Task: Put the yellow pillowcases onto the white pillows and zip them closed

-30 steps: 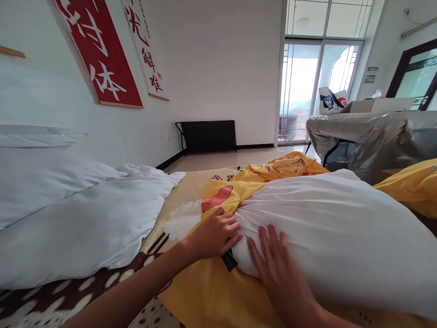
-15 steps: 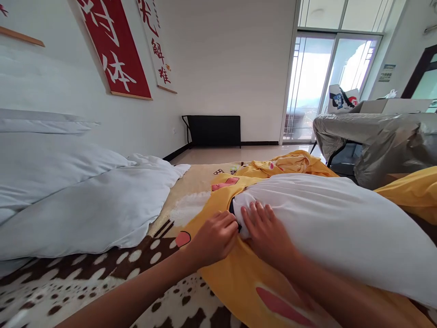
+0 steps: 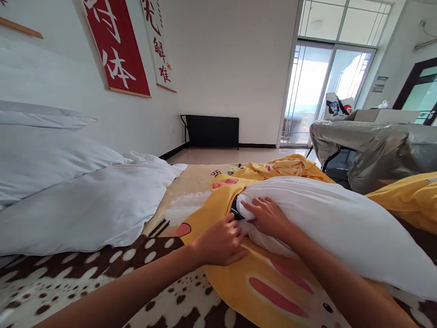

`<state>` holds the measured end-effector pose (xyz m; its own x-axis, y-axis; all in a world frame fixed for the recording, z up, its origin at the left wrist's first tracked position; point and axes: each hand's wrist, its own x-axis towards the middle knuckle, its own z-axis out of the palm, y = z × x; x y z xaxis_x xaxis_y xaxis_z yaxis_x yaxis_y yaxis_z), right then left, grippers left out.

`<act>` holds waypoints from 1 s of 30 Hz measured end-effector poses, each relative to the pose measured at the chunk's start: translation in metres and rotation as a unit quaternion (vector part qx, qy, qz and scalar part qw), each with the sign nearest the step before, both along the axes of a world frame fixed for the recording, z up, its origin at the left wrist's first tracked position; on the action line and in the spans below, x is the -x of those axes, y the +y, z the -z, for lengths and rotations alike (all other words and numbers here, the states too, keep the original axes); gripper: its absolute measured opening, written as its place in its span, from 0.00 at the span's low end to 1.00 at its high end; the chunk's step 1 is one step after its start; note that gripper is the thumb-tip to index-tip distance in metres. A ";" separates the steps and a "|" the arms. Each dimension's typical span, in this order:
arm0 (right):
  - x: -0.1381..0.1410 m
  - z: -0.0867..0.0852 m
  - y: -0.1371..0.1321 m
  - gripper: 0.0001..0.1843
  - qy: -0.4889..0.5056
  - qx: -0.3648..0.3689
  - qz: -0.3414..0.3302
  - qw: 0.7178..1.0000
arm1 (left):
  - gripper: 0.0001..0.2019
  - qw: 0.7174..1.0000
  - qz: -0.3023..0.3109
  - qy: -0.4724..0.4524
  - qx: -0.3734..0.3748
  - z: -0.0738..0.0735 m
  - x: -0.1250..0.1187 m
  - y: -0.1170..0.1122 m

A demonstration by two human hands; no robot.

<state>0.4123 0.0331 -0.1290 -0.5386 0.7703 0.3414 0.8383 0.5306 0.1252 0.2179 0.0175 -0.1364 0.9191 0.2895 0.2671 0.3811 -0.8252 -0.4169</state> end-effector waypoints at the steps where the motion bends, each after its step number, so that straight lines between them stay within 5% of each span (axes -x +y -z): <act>1: -0.002 -0.003 0.005 0.28 0.019 0.017 0.007 1.000 | 0.25 1.000 -0.010 -0.013 -0.008 -0.016 0.004 0.001; 4: -0.003 -0.012 0.020 0.28 0.067 0.061 0.026 0.996 | 0.21 0.997 -0.062 -0.047 -0.020 -0.053 0.015 -0.001; 6: 0.001 -0.017 0.026 0.28 0.079 0.074 0.026 0.994 | 0.15 0.998 -0.031 -0.042 -0.029 -0.058 0.015 -0.008; 10: 0.008 -0.022 0.025 0.27 0.060 0.069 0.019 0.996 | 0.09 0.998 0.045 -0.003 0.032 -0.028 -0.008 -0.020; 16: 0.011 -0.027 0.011 0.24 0.030 0.080 0.024 0.996 | 0.17 0.992 -0.080 0.028 0.096 0.011 -0.055 -0.004; 23: 0.005 -0.023 0.025 0.24 0.098 0.091 0.034 0.991 | 0.13 0.998 -0.042 -0.042 0.025 0.014 -0.064 -0.003; 30: 0.005 -0.025 0.035 0.24 0.069 0.094 0.007 0.993 | 0.14 0.984 -0.142 -0.001 0.104 0.014 -0.047 0.011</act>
